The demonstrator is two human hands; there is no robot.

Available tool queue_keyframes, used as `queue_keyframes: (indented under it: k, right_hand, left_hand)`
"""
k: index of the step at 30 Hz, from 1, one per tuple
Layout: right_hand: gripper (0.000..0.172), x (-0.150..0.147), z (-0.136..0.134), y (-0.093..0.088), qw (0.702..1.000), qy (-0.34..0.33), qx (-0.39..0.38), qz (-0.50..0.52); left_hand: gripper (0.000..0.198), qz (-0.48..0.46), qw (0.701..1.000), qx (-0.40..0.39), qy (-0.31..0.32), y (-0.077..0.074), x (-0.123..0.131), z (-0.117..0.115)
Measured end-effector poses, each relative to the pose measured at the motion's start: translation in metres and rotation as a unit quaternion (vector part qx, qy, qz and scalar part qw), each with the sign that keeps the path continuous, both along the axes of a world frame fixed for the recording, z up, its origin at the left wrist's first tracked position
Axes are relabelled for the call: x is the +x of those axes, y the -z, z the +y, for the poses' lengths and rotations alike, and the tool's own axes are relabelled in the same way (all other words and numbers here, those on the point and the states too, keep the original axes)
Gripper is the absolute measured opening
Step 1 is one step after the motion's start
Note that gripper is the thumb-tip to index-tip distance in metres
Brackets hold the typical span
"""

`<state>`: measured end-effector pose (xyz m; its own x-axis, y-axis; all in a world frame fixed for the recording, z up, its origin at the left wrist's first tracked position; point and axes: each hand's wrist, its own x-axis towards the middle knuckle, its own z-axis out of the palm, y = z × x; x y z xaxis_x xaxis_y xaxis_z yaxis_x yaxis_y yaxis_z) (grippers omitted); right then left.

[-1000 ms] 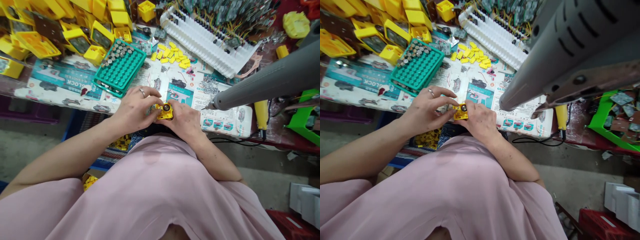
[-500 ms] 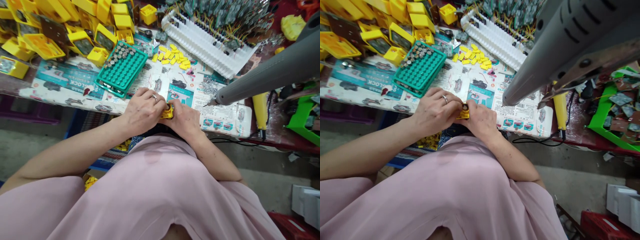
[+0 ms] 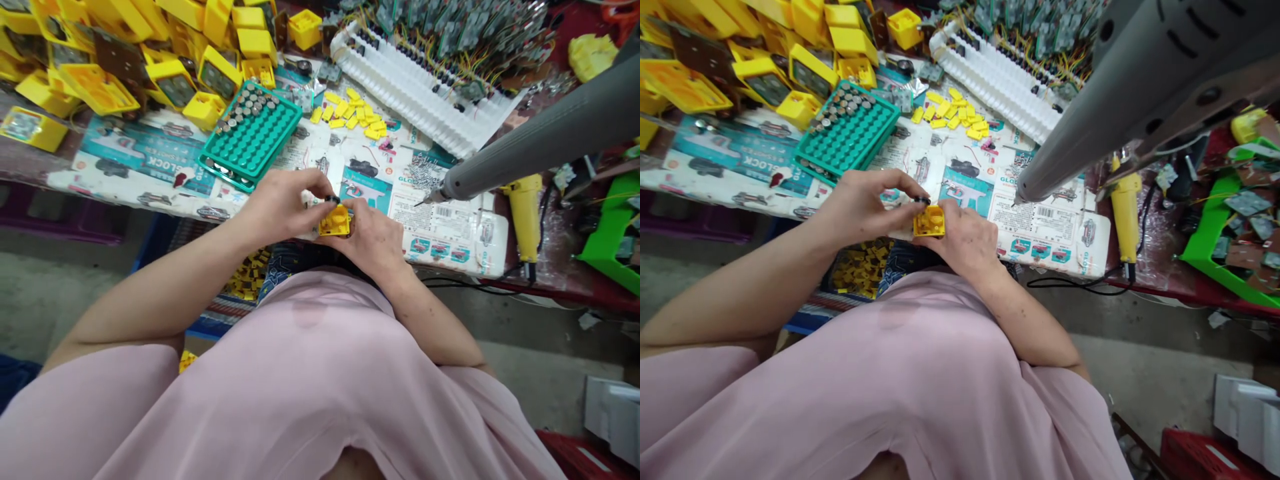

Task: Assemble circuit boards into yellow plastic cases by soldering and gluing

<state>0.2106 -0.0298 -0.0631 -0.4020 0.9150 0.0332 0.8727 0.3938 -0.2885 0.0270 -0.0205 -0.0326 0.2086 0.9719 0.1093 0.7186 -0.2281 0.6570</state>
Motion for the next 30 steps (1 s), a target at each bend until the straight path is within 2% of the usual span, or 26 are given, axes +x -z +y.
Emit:
queue_keyframes:
  k: [2,4,7,10,12,14,17,20,24,27,30]
  right_hand:
    - [0.071,0.002,0.0,0.002,1.0,-0.001,0.006,0.015]
    - [0.073,0.005,0.001,0.003,0.999,-0.014,0.021,0.047]
    - [0.07,0.011,0.004,0.0,0.987,-0.049,0.071,0.137]
    - [0.049,0.015,0.009,-0.005,0.964,-0.111,0.119,0.212]
    - [0.037,0.014,0.013,-0.008,0.952,-0.163,0.133,0.224]
    - [0.032,0.013,0.016,-0.009,0.947,-0.188,0.141,0.217]
    - [0.023,0.012,0.019,-0.009,0.951,-0.171,0.135,0.22]
    - [0.014,0.015,0.02,-0.009,0.949,-0.151,0.117,0.251]
    - [0.015,0.02,0.016,-0.007,0.948,-0.101,0.068,0.292]
    - [0.02,0.024,0.012,-0.005,0.947,-0.05,0.025,0.317]
    - [0.023,0.027,0.01,-0.004,0.936,-0.028,-0.036,0.349]
  left_hand:
    - [0.026,-0.117,0.991,-0.065,-0.024,-0.002,-0.008,0.002]
    - [0.029,-0.17,0.977,-0.12,-0.034,-0.002,-0.012,0.003]
    - [0.027,-0.181,0.97,-0.162,-0.02,-0.003,-0.011,0.006]
    - [0.035,-0.18,0.97,-0.163,-0.002,-0.005,-0.008,0.009]
    - [0.043,-0.178,0.971,-0.159,0.015,-0.007,-0.007,0.01]
    - [0.048,-0.173,0.971,-0.159,0.046,-0.007,-0.009,0.008]
    - [0.05,-0.128,0.981,-0.121,0.082,-0.004,-0.016,0.001]
    - [0.049,-0.031,0.997,-0.022,0.06,0.003,-0.028,-0.01]
    - [0.036,0.076,0.993,0.015,0.088,0.015,-0.037,-0.024]
    - [0.023,0.048,0.996,0.012,0.071,0.019,-0.035,-0.028]
    - [0.022,-0.062,0.997,-0.049,0.012,0.018,-0.03,-0.027]
